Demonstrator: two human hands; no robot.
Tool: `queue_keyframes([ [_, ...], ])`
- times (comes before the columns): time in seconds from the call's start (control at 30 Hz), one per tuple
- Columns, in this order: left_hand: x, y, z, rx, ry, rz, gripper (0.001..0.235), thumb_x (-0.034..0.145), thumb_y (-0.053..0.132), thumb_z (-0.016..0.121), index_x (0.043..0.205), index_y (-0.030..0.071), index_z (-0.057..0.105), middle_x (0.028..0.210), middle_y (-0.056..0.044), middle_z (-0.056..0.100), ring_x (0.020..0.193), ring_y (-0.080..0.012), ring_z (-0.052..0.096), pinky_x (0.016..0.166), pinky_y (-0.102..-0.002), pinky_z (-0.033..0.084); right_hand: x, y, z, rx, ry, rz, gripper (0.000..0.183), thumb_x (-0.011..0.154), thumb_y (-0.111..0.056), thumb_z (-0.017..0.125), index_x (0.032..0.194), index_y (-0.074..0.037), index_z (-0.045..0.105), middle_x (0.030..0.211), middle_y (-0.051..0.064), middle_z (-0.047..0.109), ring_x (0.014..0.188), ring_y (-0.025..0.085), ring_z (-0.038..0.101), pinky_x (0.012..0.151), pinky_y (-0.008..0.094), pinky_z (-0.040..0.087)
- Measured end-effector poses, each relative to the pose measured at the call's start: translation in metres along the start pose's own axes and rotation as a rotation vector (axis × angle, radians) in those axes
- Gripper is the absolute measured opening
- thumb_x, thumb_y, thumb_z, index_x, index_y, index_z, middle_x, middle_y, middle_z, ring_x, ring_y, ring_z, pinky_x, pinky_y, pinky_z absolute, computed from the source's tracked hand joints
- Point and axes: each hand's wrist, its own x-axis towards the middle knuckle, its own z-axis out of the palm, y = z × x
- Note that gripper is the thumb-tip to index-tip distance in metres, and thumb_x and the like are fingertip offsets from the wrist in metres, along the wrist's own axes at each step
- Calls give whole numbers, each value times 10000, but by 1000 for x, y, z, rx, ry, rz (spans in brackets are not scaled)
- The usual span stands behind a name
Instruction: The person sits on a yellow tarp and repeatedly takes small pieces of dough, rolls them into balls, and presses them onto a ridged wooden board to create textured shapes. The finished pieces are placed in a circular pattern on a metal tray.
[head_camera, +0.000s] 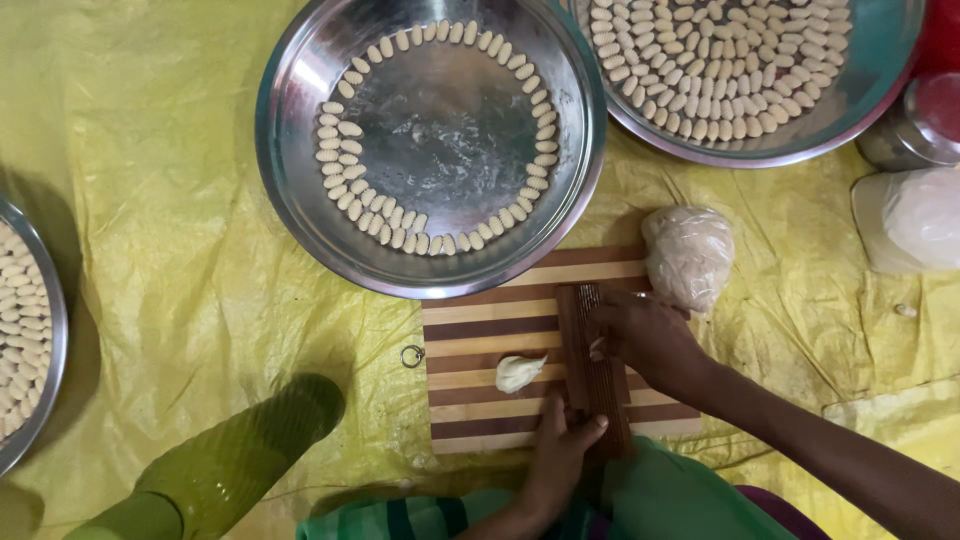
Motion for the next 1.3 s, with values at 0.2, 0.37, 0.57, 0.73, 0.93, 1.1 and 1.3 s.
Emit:
queue_keyframes([
  [0.2, 8, -18, -4, -100, -36, 4, 553, 886, 144, 720, 1350, -9, 460, 1182, -139, 669, 1076, -218, 638, 950, -378, 544, 9, 3, 6, 93, -136, 190, 247, 712, -213, 868, 882, -162, 696, 883, -18, 721, 884, 195, 722, 756, 407, 560],
  [0.37, 10, -26, -5, -48, -3, -40, 602, 873, 136, 715, 1397, 52, 430, 1193, -128, 646, 1078, -209, 622, 937, -361, 543, 15, 0, 0, 37, -61, 77, 364, 644, -236, 901, 885, -144, 645, 923, 8, 676, 900, 234, 700, 768, 415, 546],
  [0.57, 11, -34, -9, 30, 70, -114, 604, 878, 141, 742, 1376, 42, 416, 1158, -125, 667, 1040, -189, 643, 914, -337, 551, 26, -5, -4, -103, -23, 124, 476, 592, -305, 953, 919, -153, 643, 935, 39, 634, 924, 292, 660, 767, 471, 523],
  [0.73, 12, -37, -11, -13, 32, -1, 579, 891, 124, 739, 1364, -14, 433, 1123, -145, 667, 1017, -196, 635, 894, -335, 548, 36, 1, -1, -137, 44, 90, 437, 600, -290, 946, 865, -133, 636, 946, 40, 635, 900, 272, 675, 761, 450, 551],
  [0.93, 7, -25, -11, 8, 31, -72, 571, 900, 150, 728, 1359, -2, 424, 1145, -124, 684, 1036, -184, 653, 908, -324, 559, 53, 14, 4, -157, 113, 84, 354, 706, -238, 887, 904, -110, 624, 950, 61, 647, 841, 262, 697, 699, 429, 579],
  [1.1, 6, -19, -9, 40, 21, -57, 542, 913, 142, 710, 1358, -5, 438, 1150, -125, 674, 1042, -183, 647, 911, -329, 553, 48, 22, -1, -55, 131, 98, 150, 902, -150, 768, 1005, -111, 666, 921, 58, 705, 832, 262, 707, 730, 439, 567],
  [1.3, 7, -13, -7, 10, 9, -66, 448, 928, 154, 708, 1266, -7, 461, 1126, -138, 667, 1009, -191, 646, 897, -342, 562, 27, 13, 0, -22, -32, 207, 336, 740, -186, 834, 1050, -150, 708, 974, 7, 718, 868, 220, 743, 800, 403, 582],
])
